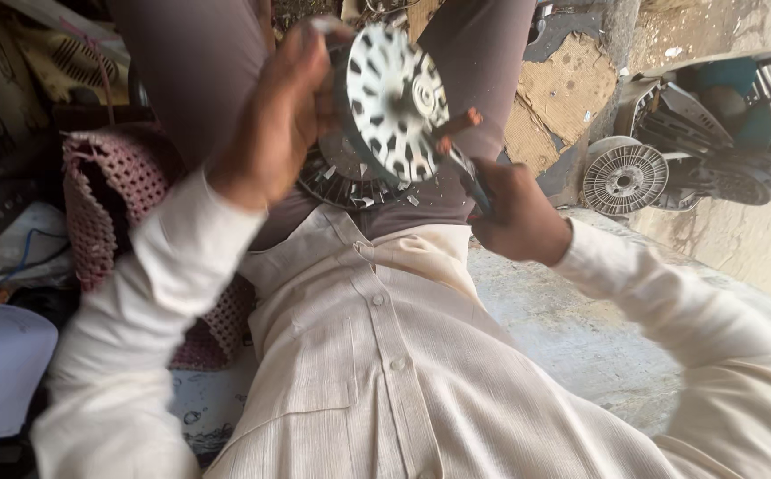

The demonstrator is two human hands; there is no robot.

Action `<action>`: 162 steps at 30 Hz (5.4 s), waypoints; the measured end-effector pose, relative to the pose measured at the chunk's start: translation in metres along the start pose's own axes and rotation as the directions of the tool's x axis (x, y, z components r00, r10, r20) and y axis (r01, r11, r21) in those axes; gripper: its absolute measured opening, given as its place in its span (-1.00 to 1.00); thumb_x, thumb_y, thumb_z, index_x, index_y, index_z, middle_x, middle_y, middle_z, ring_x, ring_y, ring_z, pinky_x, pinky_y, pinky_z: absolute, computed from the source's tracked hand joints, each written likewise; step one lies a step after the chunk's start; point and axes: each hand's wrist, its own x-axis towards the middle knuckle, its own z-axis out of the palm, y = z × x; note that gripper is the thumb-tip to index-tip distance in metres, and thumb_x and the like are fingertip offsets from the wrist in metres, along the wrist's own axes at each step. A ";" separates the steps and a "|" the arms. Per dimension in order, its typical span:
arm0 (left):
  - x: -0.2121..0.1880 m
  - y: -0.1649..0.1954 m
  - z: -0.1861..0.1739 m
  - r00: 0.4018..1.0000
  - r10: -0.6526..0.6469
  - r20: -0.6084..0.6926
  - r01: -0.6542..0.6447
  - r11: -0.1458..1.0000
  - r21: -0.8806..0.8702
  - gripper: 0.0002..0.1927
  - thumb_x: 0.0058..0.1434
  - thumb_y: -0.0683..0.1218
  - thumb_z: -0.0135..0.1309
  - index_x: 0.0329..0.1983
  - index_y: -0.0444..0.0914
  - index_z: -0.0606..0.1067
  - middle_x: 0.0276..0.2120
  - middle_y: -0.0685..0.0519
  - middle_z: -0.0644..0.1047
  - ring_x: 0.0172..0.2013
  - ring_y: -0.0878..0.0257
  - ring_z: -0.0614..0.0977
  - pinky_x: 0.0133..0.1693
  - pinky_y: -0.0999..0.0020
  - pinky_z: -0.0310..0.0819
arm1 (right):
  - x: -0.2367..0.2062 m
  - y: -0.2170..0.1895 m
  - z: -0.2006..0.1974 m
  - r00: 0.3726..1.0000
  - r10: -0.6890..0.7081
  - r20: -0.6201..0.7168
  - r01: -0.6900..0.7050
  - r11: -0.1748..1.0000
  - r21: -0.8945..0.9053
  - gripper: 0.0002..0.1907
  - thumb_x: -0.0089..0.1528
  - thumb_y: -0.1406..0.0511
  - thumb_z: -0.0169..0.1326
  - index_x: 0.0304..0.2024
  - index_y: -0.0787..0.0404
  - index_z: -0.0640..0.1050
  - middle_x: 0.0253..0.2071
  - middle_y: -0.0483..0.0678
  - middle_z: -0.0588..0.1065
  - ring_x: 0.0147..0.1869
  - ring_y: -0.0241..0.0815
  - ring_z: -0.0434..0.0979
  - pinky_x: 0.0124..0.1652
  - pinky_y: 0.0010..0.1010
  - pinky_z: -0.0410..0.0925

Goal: The person sits on the ground with a fan motor on their lap and repairs it. They use a screwdriver to unscrew parts of the motor housing, manipulate the winding and rotor components by hand, and use pliers to grip and pull parts while working on the motor.

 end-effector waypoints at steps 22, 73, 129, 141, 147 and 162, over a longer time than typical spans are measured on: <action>-0.004 -0.134 -0.044 0.798 0.569 -0.197 -0.393 0.739 0.547 -0.08 0.15 -0.02 0.14 0.52 -0.41 0.08 0.28 -0.14 0.39 0.22 0.17 0.46 0.32 0.29 0.34 | -0.007 0.012 0.100 0.951 -0.004 0.309 -0.299 0.239 0.924 -0.69 -0.12 0.47 -0.02 -0.30 0.21 0.33 -0.42 -0.20 0.26 -0.37 -0.33 0.24 -0.34 -0.48 0.13; -0.020 -0.091 -0.027 0.730 0.591 -0.342 -0.541 0.807 0.238 -0.33 0.14 -0.14 -0.02 0.31 -0.47 0.19 -0.04 -0.08 0.51 -0.07 0.21 0.54 0.07 0.30 0.51 | 0.034 0.059 0.084 0.726 -0.365 0.583 -0.613 0.041 0.789 -0.55 0.00 0.54 0.04 -0.08 0.15 0.33 -0.34 -0.22 0.26 -0.39 -0.36 0.19 -0.43 -0.52 0.10; -0.072 -0.116 -0.007 0.971 -0.171 -0.167 0.062 0.854 -0.516 -0.32 0.53 0.40 -0.25 -0.23 -0.28 0.46 -0.31 -0.10 0.62 -0.32 0.12 0.69 -0.22 0.22 0.59 | 0.112 -0.008 0.052 0.924 -0.130 -0.359 0.341 0.703 0.624 -0.61 0.43 0.21 0.12 0.12 0.42 0.50 -0.04 -0.04 0.60 -0.02 -0.32 0.59 0.02 -0.46 0.47; 0.063 -0.025 -0.072 0.951 0.260 0.169 -0.299 0.914 0.274 -0.76 0.58 -0.13 -0.04 0.23 -0.31 0.41 0.02 0.03 0.57 0.07 0.34 0.59 0.17 0.39 0.48 | 0.130 0.002 0.051 0.914 -0.059 -0.401 0.307 0.747 0.590 -0.60 0.40 0.36 0.18 0.22 0.47 0.45 0.11 -0.01 0.53 0.15 -0.33 0.49 0.14 -0.49 0.39; 0.077 -0.034 -0.063 0.982 0.184 0.041 -0.184 0.888 0.422 -0.74 0.52 -0.12 -0.02 0.20 -0.31 0.44 -0.10 0.04 0.59 -0.03 0.38 0.62 0.03 0.41 0.54 | 0.134 0.000 0.058 0.897 0.015 -0.441 0.314 0.679 0.663 -0.66 0.40 0.38 0.18 0.16 0.46 0.47 0.06 -0.03 0.51 0.09 -0.32 0.51 0.11 -0.46 0.42; 0.001 -0.037 -0.022 0.911 0.410 -0.052 -0.354 0.839 0.414 -0.83 0.49 -0.23 -0.03 0.09 -0.32 0.46 -0.12 0.06 0.54 -0.20 0.42 0.57 -0.11 0.49 0.52 | 0.124 0.005 0.056 0.766 -0.411 -0.494 0.623 0.664 0.414 -0.68 0.18 0.29 0.27 -0.12 0.38 0.54 -0.18 0.04 0.51 0.00 -0.08 0.47 0.06 -0.29 0.33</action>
